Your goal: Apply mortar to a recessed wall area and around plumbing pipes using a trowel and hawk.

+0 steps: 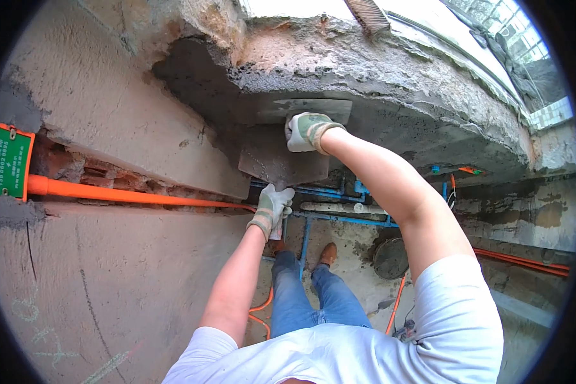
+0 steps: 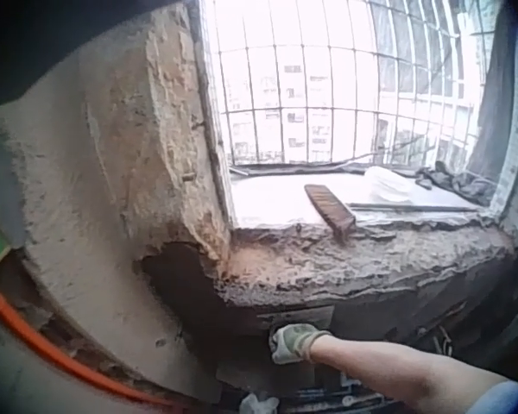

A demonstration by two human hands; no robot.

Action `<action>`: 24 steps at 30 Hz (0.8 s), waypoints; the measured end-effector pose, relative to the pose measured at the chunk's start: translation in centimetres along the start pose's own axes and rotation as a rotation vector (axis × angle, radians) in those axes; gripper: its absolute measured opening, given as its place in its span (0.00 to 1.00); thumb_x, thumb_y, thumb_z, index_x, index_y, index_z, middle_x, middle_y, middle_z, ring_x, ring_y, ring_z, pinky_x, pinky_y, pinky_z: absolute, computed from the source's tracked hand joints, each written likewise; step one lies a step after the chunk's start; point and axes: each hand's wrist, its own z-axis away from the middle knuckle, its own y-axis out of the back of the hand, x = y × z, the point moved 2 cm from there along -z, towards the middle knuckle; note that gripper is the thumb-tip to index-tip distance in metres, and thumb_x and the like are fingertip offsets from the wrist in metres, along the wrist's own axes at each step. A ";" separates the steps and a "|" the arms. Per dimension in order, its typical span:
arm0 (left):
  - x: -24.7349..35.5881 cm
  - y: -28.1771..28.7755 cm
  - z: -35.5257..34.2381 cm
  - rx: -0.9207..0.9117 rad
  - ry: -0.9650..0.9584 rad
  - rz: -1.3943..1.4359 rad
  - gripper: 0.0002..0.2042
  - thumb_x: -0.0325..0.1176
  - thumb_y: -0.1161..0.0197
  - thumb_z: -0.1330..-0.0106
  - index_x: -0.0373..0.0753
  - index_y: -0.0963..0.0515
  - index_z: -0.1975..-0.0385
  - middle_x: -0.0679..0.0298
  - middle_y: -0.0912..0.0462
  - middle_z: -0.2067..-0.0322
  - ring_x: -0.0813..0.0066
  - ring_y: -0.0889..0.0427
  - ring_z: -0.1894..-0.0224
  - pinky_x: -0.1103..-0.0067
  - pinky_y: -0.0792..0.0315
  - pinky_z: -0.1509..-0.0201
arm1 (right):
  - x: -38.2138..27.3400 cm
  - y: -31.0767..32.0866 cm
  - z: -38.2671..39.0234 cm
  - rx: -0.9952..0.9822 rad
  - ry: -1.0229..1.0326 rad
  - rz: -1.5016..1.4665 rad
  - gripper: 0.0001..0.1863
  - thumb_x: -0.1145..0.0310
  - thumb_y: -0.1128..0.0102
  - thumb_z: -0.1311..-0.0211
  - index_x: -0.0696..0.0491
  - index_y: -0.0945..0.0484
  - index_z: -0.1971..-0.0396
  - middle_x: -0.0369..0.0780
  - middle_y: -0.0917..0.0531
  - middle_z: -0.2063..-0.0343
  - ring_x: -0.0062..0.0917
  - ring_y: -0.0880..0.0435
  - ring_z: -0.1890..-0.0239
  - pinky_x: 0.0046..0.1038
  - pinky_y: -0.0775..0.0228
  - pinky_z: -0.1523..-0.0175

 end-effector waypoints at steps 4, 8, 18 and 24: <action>-1.0 0.3 -0.6 0.022 -0.050 0.027 0.14 0.30 0.33 0.41 0.38 0.36 0.68 0.63 0.28 0.79 0.78 0.31 0.85 0.81 0.35 0.86 | 2.1 -0.4 1.9 -0.048 -0.119 0.054 0.16 0.61 0.43 0.53 0.52 0.14 0.66 0.52 0.16 0.65 0.45 0.15 0.59 0.39 0.23 0.54; -1.3 -0.1 -0.4 0.003 -0.020 0.073 0.15 0.30 0.34 0.42 0.38 0.37 0.68 0.63 0.28 0.80 0.79 0.32 0.85 0.80 0.35 0.86 | 6.6 -0.8 5.2 -0.011 -0.201 0.069 0.15 0.60 0.42 0.53 0.53 0.16 0.69 0.52 0.16 0.66 0.45 0.16 0.59 0.40 0.24 0.54; -2.4 1.0 -2.3 0.052 -0.001 -0.060 0.12 0.32 0.36 0.42 0.34 0.33 0.70 0.60 0.25 0.78 0.75 0.26 0.84 0.77 0.31 0.84 | 10.5 -8.7 12.5 0.383 -0.333 0.025 0.20 0.54 0.40 0.46 0.54 0.17 0.61 0.52 0.15 0.65 0.46 0.16 0.59 0.42 0.25 0.51; -2.6 -2.7 0.4 0.067 0.045 0.068 0.10 0.29 0.36 0.43 0.38 0.32 0.68 0.65 0.28 0.80 0.79 0.33 0.86 0.80 0.38 0.85 | 6.3 -11.5 11.1 0.097 -0.175 -0.097 0.13 0.61 0.44 0.46 0.52 0.16 0.67 0.50 0.15 0.67 0.46 0.16 0.62 0.42 0.24 0.55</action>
